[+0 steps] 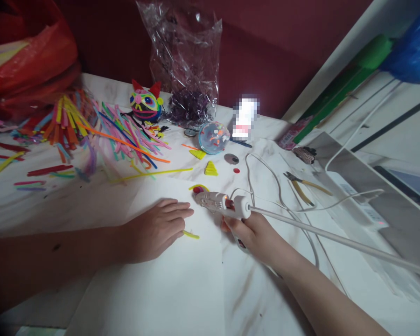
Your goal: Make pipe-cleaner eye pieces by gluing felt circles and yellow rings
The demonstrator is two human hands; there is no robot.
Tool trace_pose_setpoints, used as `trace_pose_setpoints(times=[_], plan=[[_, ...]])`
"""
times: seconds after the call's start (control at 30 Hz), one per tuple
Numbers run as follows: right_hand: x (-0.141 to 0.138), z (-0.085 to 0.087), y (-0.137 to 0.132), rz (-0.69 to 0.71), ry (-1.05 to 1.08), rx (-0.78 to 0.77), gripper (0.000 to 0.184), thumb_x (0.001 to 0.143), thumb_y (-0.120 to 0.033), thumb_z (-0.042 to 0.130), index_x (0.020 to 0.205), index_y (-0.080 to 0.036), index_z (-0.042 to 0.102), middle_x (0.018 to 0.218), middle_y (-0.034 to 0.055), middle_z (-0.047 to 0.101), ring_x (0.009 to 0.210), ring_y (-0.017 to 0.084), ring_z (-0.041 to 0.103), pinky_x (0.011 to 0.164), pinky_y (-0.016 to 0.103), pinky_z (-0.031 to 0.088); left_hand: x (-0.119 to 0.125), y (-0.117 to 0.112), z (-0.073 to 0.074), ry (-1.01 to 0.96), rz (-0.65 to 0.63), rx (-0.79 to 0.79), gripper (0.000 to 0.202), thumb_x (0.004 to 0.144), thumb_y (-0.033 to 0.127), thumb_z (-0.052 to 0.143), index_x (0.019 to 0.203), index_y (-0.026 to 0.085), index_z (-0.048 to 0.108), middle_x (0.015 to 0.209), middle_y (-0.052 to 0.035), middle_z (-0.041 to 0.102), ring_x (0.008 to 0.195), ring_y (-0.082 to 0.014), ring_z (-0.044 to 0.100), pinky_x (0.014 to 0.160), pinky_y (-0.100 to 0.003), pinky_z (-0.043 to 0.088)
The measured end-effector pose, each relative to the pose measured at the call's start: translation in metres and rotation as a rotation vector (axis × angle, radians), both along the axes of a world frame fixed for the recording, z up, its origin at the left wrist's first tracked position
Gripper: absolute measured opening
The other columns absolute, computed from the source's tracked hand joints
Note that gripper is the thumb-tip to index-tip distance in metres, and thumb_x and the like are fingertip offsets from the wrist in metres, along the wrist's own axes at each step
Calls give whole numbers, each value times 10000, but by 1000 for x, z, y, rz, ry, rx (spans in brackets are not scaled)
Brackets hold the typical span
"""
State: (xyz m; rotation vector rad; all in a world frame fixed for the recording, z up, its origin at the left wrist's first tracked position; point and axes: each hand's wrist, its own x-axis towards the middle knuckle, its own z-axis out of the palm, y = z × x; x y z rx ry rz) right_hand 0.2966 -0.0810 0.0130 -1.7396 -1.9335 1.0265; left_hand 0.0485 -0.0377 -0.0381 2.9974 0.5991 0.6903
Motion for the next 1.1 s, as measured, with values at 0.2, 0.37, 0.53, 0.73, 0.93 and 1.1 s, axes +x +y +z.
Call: trace_pose_setpoints(times=[0.2,0.37,0.53,0.73,0.93,1.1], plan=[[0,1,0,7,-36,10,418,878,-503,340,739,-180,565,724,55,581,599,149,484,532,261,425,0,0,1,4,3,4,134,884,179,480,795,154,577,1138,-75,640,1111,-216,552,940,-372,396],[1,2,-1,30,-29,7,409,898,-480,308,744,-186,546,736,49,572,611,148,484,532,252,416,0,0,1,1,-3,3,141,883,177,480,780,153,574,1141,-75,639,1108,-215,553,941,-369,397],[2,3,-1,53,-57,41,390,902,-445,310,738,-183,547,733,43,566,615,144,478,548,252,412,0,0,0,2,-3,1,136,884,179,480,794,155,579,1093,-74,653,1105,-215,553,942,-370,397],[2,7,0,57,-85,43,378,891,-425,303,726,-181,542,713,43,553,620,148,466,567,264,412,0,1,0,0,-6,4,124,882,175,478,818,152,582,1116,-79,645,1112,-219,550,945,-375,395],[1,10,0,66,-109,37,391,882,-441,298,719,-183,542,702,41,549,591,141,455,542,258,412,-1,1,-1,1,-6,3,123,880,170,480,805,153,575,1141,-79,640,1109,-217,553,943,-376,393],[3,10,-1,52,-134,67,371,879,-435,318,705,-189,533,697,36,560,595,141,460,548,256,411,-1,1,0,-3,-10,6,120,878,171,483,806,151,577,1128,-75,644,1113,-215,550,942,-372,392]])
